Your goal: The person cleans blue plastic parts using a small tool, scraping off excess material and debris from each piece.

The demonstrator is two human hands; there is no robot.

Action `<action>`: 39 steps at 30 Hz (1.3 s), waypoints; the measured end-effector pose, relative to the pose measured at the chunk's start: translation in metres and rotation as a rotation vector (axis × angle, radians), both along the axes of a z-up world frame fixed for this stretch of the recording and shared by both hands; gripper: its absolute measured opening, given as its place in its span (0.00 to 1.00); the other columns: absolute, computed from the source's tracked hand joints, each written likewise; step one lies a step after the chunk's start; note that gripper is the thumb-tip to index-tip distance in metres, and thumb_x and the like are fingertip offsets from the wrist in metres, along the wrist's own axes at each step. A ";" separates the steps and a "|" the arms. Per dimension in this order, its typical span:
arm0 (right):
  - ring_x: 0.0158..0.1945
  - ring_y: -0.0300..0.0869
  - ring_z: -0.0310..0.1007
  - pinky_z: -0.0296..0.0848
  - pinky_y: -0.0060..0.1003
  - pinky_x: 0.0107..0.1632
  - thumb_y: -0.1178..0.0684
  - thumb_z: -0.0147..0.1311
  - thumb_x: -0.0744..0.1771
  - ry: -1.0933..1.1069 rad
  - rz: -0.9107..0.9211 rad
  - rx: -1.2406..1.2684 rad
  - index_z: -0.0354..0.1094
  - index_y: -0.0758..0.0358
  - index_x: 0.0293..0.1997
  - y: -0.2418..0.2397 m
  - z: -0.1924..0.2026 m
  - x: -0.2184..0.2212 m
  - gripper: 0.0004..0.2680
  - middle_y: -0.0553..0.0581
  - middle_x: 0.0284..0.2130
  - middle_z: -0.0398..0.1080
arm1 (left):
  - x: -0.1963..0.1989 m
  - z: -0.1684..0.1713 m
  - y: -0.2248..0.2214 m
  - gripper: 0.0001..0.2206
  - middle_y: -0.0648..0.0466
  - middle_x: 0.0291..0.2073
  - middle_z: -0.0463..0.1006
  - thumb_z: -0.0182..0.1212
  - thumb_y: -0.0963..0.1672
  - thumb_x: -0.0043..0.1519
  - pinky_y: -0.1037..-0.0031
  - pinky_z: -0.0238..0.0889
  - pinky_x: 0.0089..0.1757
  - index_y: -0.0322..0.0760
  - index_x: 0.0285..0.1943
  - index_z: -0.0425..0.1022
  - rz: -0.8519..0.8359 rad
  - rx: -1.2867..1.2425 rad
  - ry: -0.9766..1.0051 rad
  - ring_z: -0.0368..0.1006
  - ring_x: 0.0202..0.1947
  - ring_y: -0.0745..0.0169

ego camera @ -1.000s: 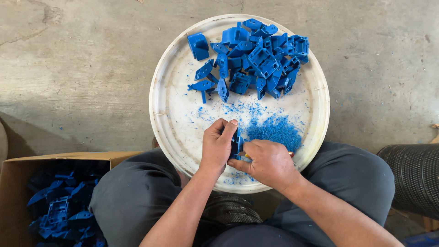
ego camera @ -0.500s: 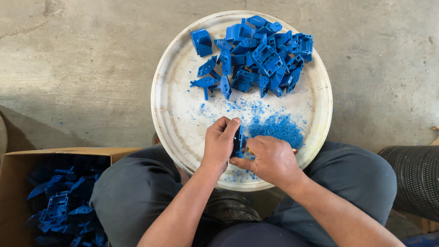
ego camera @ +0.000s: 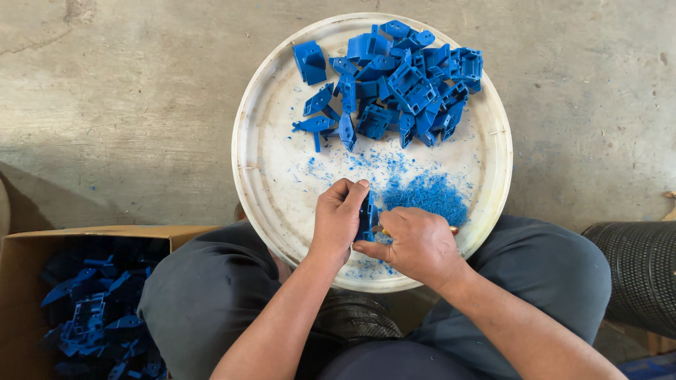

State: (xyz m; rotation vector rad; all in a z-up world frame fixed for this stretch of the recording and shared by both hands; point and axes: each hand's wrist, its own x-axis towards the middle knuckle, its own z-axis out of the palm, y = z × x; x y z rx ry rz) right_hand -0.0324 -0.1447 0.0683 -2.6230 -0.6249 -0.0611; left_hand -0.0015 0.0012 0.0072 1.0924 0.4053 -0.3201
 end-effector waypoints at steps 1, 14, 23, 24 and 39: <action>0.24 0.50 0.70 0.68 0.47 0.28 0.32 0.62 0.61 -0.003 0.001 -0.007 0.66 0.60 0.23 0.000 -0.001 0.000 0.20 0.56 0.17 0.65 | 0.000 0.000 0.000 0.15 0.61 0.20 0.66 0.62 0.45 0.64 0.76 0.53 0.26 0.37 0.25 0.68 0.001 -0.005 0.007 0.56 0.22 0.75; 0.20 0.51 0.67 0.67 0.46 0.26 0.29 0.62 0.59 0.410 -0.263 0.190 0.65 0.65 0.26 -0.002 -0.005 0.007 0.23 0.60 0.16 0.65 | -0.002 0.003 0.001 0.14 0.62 0.23 0.69 0.68 0.48 0.62 0.77 0.55 0.27 0.38 0.32 0.68 0.137 0.018 -0.030 0.58 0.24 0.76; 0.18 0.50 0.66 0.65 0.46 0.25 0.29 0.55 0.64 0.533 -0.268 0.255 0.63 0.65 0.25 -0.005 -0.016 0.009 0.23 0.60 0.14 0.65 | -0.006 0.001 0.001 0.13 0.57 0.31 0.74 0.67 0.49 0.63 0.79 0.62 0.35 0.37 0.36 0.70 0.169 -0.072 -0.147 0.65 0.32 0.74; 0.19 0.50 0.67 0.65 0.46 0.25 0.30 0.55 0.64 0.526 -0.263 0.243 0.64 0.65 0.24 -0.005 -0.016 0.009 0.23 0.60 0.14 0.65 | -0.006 0.000 0.001 0.13 0.57 0.31 0.74 0.67 0.49 0.63 0.79 0.62 0.35 0.37 0.36 0.70 0.165 -0.060 -0.146 0.65 0.31 0.74; 0.25 0.57 0.71 0.66 0.51 0.29 0.39 0.56 0.65 0.372 -0.189 0.114 0.66 0.64 0.23 0.000 0.005 0.008 0.17 0.61 0.19 0.69 | -0.007 0.000 -0.001 0.13 0.60 0.29 0.71 0.67 0.49 0.64 0.80 0.57 0.32 0.38 0.35 0.69 0.161 -0.029 -0.188 0.60 0.29 0.76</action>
